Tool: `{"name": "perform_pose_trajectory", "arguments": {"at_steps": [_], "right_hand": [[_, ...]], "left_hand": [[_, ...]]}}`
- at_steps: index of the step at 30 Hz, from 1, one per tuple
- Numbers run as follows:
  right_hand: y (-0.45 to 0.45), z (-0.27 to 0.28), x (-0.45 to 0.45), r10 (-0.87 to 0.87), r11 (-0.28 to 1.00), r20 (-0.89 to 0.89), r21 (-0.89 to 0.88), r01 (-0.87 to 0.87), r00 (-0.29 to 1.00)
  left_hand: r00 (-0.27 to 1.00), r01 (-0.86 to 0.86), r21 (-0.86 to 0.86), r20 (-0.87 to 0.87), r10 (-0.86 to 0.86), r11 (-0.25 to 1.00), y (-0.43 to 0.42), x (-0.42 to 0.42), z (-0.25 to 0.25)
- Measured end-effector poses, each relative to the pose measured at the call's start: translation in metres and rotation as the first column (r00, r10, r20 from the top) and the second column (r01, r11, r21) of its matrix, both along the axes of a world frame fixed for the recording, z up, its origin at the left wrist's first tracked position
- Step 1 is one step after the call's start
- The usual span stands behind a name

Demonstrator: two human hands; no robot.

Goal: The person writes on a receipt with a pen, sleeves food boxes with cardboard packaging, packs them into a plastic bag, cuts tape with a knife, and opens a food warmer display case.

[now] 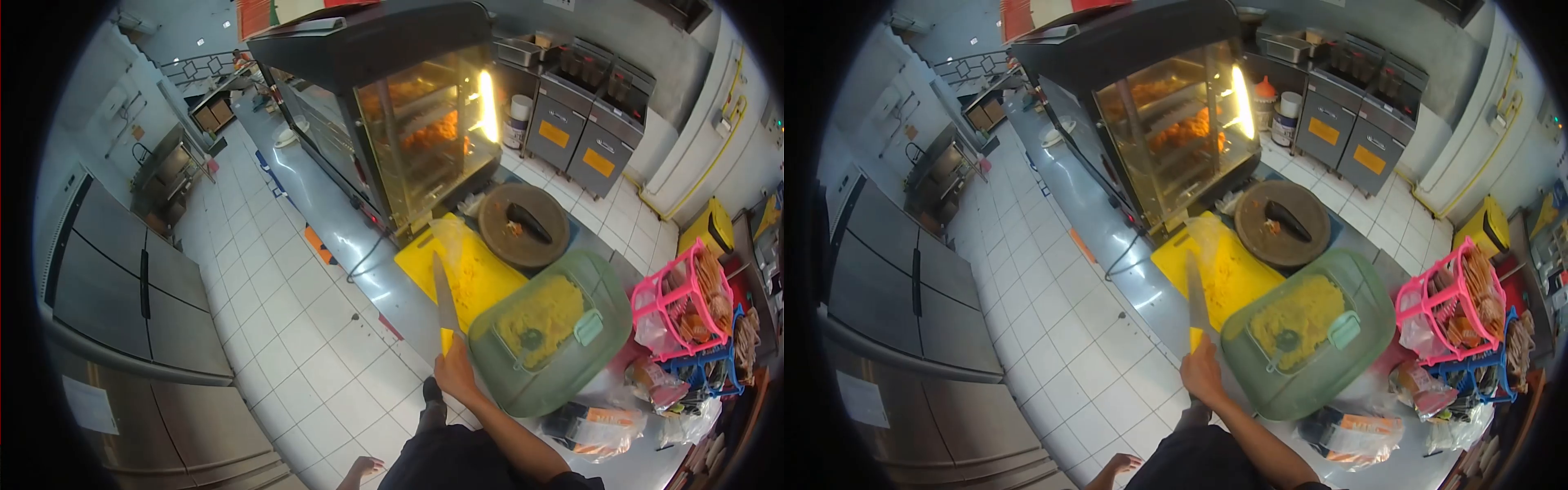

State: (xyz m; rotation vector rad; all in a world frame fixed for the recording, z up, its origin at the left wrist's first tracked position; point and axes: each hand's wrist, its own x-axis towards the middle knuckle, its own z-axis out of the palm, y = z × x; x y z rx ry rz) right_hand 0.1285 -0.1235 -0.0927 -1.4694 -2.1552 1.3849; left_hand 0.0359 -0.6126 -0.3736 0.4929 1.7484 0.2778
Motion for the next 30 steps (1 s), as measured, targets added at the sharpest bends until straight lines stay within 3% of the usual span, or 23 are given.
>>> {"name": "perform_pose_trajectory", "arguments": {"at_steps": [2, 4, 5, 7, 9, 13, 17, 20, 21, 22, 23, 24, 27, 28, 30], "right_hand": [[0.012, -0.015, -0.033, -0.029, 1.000, 0.063, -0.003, 0.029, 0.998], [0.021, -0.026, -0.058, -0.071, 0.996, 0.089, 0.063, 0.065, 0.994], [0.027, -0.028, -0.068, -0.090, 0.994, 0.099, 0.069, 0.084, 0.991], [0.036, -0.034, -0.087, -0.137, 0.989, 0.104, 0.069, 0.130, 0.985], [0.036, -0.051, -0.094, -0.170, 0.975, 0.110, 0.165, 0.151, 0.979], [0.034, -0.088, -0.079, -0.238, 0.948, 0.118, 0.244, 0.204, 0.964], [0.024, -0.094, -0.064, -0.322, 0.903, -0.061, 0.279, 0.326, 0.945], [0.027, -0.091, -0.063, -0.364, 0.884, -0.117, 0.269, 0.383, 0.924], [0.022, -0.092, -0.064, -0.378, 0.883, -0.127, 0.247, 0.399, 0.917], [0.021, -0.096, -0.063, -0.377, 0.872, -0.136, 0.281, 0.401, 0.916], [0.026, -0.106, -0.064, -0.375, 0.860, -0.156, 0.310, 0.406, 0.914], [0.027, -0.115, -0.069, -0.379, 0.845, -0.177, 0.335, 0.418, 0.908], [0.028, -0.108, -0.078, -0.430, 0.830, -0.254, 0.267, 0.490, 0.867], [0.021, -0.100, -0.074, -0.384, 0.813, -0.197, 0.392, 0.431, 0.902], [0.017, -0.071, -0.079, -0.303, 0.713, -0.083, 0.641, 0.284, 0.949]], "left_hand": [[0.967, 0.195, -0.131, -0.141, -0.213, 0.972, 0.023, -0.009, 0.020], [0.740, 0.572, -0.331, -0.188, -0.646, 0.751, 0.095, -0.001, 0.102], [0.766, 0.534, -0.318, -0.210, -0.607, 0.784, 0.095, -0.001, 0.094], [0.932, 0.259, -0.116, -0.229, -0.280, 0.959, 0.084, -0.007, 0.059], [0.980, 0.085, 0.010, -0.180, -0.082, 0.996, 0.077, -0.011, 0.032], [0.991, -0.051, 0.095, -0.121, 0.063, 0.994, 0.089, -0.022, 0.011], [0.992, -0.111, 0.190, -0.045, 0.122, 0.975, 0.096, -0.041, -0.002], [0.996, -0.063, 0.394, 0.083, 0.032, 0.917, 0.099, -0.076, -0.011], [0.949, 0.263, 0.400, -0.272, -0.161, 0.878, 0.113, -0.086, -0.005], [0.739, 0.533, 0.267, -0.609, -0.289, 0.803, 0.129, -0.097, 0.003], [0.916, 0.096, 0.457, -0.388, 0.101, 0.884, 0.146, -0.096, 0.036], [0.867, -0.361, 0.533, -0.110, 0.486, 0.765, 0.164, -0.094, 0.075], [0.826, -0.374, 0.562, -0.159, 0.540, 0.738, 0.191, -0.091, 0.131], [0.845, -0.255, 0.410, -0.346, 0.408, 0.876, 0.183, -0.089, 0.126], [0.790, -0.038, 0.049, -0.610, 0.060, 0.998, 0.170, -0.094, 0.105]]}}
